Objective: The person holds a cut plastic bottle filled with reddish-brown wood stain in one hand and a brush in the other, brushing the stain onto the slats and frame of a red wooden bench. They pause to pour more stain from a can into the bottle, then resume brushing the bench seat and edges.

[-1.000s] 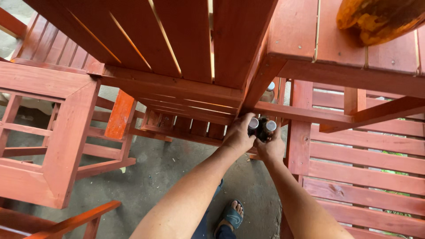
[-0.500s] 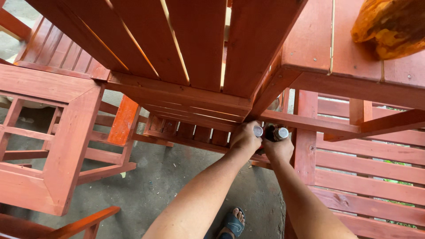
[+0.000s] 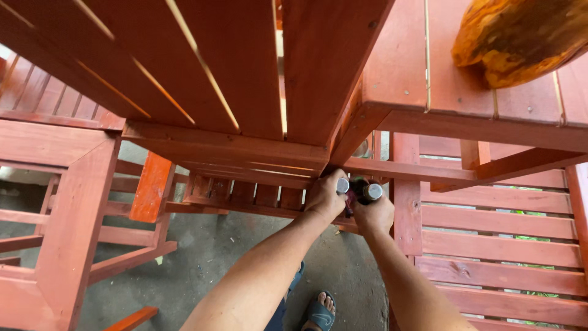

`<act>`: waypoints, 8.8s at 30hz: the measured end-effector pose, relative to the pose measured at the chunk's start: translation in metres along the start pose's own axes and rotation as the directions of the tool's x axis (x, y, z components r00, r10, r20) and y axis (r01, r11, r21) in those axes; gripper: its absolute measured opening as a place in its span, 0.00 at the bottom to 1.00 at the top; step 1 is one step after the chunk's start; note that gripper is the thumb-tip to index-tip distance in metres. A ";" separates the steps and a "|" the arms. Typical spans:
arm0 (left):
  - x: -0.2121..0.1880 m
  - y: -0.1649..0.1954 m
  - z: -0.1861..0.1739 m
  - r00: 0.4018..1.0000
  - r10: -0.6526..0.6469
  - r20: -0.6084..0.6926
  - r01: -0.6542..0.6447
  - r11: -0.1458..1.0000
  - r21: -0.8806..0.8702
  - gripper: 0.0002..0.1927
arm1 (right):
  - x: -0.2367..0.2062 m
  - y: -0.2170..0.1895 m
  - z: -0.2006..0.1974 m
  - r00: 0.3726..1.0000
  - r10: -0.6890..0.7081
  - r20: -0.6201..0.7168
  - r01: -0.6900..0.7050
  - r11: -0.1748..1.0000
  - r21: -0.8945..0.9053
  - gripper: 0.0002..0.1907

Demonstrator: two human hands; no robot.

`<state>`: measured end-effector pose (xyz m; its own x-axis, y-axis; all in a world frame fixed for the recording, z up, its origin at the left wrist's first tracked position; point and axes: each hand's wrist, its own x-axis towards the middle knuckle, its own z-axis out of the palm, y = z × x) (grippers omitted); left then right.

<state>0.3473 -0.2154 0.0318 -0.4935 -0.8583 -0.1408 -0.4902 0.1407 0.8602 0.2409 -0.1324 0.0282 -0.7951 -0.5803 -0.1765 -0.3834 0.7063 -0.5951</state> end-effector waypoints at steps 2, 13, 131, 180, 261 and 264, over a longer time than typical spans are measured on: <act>0.001 0.001 -0.001 1.000 0.016 -0.012 -0.016 1.000 0.006 0.18 | -0.001 -0.005 0.002 0.997 0.073 -0.020 -0.074 0.995 -0.061 0.30; 0.000 0.024 -0.021 0.988 0.048 0.144 -0.099 0.924 0.370 0.18 | 0.010 0.010 0.015 0.984 0.178 0.023 -0.177 0.982 -0.061 0.34; 0.065 0.156 0.023 0.745 0.644 0.174 -0.639 0.764 -0.092 0.32 | 0.013 -0.056 -0.238 0.800 -0.576 -0.170 0.599 0.786 0.156 0.26; -0.045 0.504 -0.176 0.800 0.598 0.041 -0.492 0.695 -0.525 0.13 | -0.093 -0.206 -0.443 0.825 -0.551 -0.128 0.560 0.765 0.318 0.32; 0.059 0.451 -0.217 0.977 0.190 0.096 -0.210 0.937 0.279 0.24 | -0.029 -0.293 -0.477 0.940 -0.232 0.250 0.340 0.684 -0.645 0.26; 0.056 0.451 -0.218 0.981 0.172 0.088 -0.190 0.944 0.269 0.25 | -0.030 -0.294 -0.476 0.937 -0.225 0.268 0.348 0.683 -0.642 0.26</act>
<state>0.2549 -0.3079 0.5190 -0.6318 -0.7744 -0.0333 -0.5625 0.4285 0.7071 0.1536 -0.1293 0.5818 -0.5323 -0.8113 -0.2416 -0.8404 0.5409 0.0353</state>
